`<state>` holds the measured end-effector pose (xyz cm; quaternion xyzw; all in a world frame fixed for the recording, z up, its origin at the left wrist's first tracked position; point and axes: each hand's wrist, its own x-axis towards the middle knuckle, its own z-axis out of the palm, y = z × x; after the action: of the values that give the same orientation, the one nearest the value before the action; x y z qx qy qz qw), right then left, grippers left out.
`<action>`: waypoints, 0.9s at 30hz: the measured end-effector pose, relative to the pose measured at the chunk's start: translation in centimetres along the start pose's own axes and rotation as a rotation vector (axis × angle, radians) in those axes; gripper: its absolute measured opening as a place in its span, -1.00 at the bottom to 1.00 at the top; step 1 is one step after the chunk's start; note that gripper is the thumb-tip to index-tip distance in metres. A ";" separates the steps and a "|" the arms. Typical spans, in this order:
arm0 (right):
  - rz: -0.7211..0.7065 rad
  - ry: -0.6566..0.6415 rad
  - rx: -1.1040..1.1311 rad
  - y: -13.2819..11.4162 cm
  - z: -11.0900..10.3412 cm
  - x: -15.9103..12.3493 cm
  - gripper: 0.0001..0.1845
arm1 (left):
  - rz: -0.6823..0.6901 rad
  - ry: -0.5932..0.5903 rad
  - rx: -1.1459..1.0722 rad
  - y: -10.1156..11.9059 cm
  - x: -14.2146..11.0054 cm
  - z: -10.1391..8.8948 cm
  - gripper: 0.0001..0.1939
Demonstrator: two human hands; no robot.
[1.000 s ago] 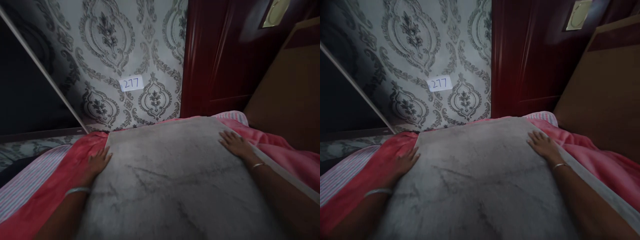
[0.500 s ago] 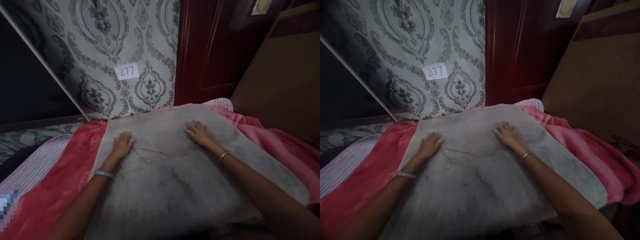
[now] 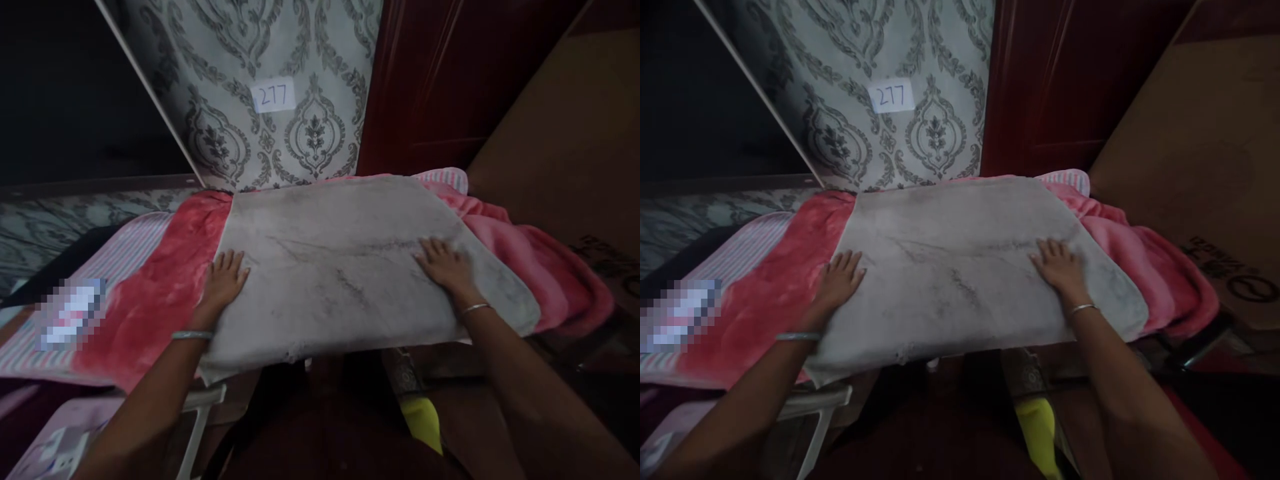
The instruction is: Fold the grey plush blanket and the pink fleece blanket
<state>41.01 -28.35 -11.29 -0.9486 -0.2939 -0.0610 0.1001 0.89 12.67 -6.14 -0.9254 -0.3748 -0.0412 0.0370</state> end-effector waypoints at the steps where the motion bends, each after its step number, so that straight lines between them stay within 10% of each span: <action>1: 0.066 0.005 0.002 2.4 -0.1 -1.1 -0.26 | -0.022 -0.014 -0.005 -1.3 -1.1 0.1 -0.33; 7: 0.189 0.099 0.057 8.8 -1.6 -6.4 -0.25 | -0.142 -0.082 -0.063 -5.1 -5.5 -0.5 -0.35; 11: 0.146 0.036 0.041 0.8 -2.8 -7.7 -0.32 | -0.130 -0.004 -0.068 0.5 -6.8 -1.8 -0.38; 18: -0.404 -0.145 0.090 -19.2 -1.6 -11.4 -0.36 | 0.408 -0.062 -0.182 15.4 -8.7 -0.6 -0.39; 22: -0.452 -0.172 0.086 -20.3 -1.5 -13.1 -0.36 | 0.402 -0.080 -0.162 15.1 -9.6 -0.1 -0.38; 27: -0.422 -0.198 0.039 -15.3 -2.5 -12.0 -0.34 | 0.305 -0.096 -0.015 10.2 -10.6 -0.6 -0.34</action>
<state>22.33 -23.12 -8.55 -0.8655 -0.4951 0.0183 0.0742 0.38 -2.01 -7.06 -0.9727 -0.2311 0.0062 0.0179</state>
